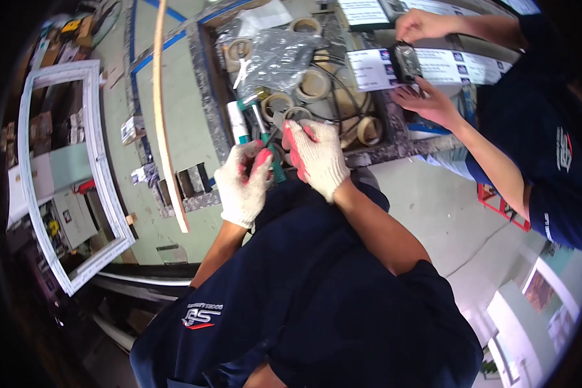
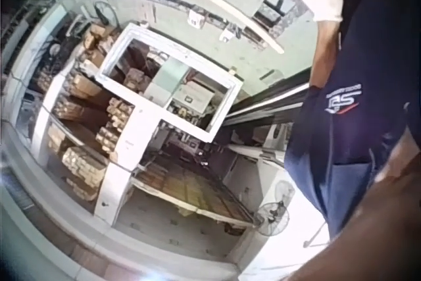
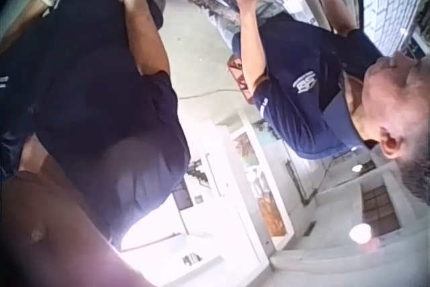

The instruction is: The person assembles metal profiles and brackets by applying sealant tape to them at a workbench.

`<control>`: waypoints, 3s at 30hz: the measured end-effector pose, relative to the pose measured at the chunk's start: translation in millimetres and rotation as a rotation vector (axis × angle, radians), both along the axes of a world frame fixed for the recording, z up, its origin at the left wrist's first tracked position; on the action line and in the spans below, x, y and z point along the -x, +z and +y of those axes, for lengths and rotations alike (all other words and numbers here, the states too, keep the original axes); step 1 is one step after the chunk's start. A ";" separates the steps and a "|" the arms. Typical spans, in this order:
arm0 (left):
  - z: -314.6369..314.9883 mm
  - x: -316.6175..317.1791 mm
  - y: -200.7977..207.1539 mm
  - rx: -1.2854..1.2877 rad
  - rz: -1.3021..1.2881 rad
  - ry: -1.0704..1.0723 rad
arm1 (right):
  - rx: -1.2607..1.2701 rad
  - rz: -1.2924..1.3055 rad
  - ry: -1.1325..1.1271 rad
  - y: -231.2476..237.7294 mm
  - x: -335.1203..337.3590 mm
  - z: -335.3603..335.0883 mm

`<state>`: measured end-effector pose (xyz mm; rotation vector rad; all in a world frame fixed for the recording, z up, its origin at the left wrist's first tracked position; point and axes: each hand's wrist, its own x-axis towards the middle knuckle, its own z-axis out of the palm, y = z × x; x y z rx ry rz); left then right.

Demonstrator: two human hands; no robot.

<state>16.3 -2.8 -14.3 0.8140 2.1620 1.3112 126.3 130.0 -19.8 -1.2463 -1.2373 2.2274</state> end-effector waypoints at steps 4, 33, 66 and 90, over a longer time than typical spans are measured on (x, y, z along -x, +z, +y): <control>-4.3 4.4 -30.9 0.110 0.077 -0.060 | -0.047 -0.100 0.006 -17.3 -37.7 13.5; 190.5 -21.0 -147.6 0.924 0.816 -1.166 | 0.075 -0.211 -0.332 -31.0 -149.2 5.4; 78.2 55.7 -42.5 -0.186 -0.773 -0.169 | -0.022 -0.247 -0.058 -30.9 -85.5 29.1; 25.2 71.3 -27.7 -0.454 -1.135 0.018 | -0.758 -0.507 0.425 -92.9 -48.9 78.9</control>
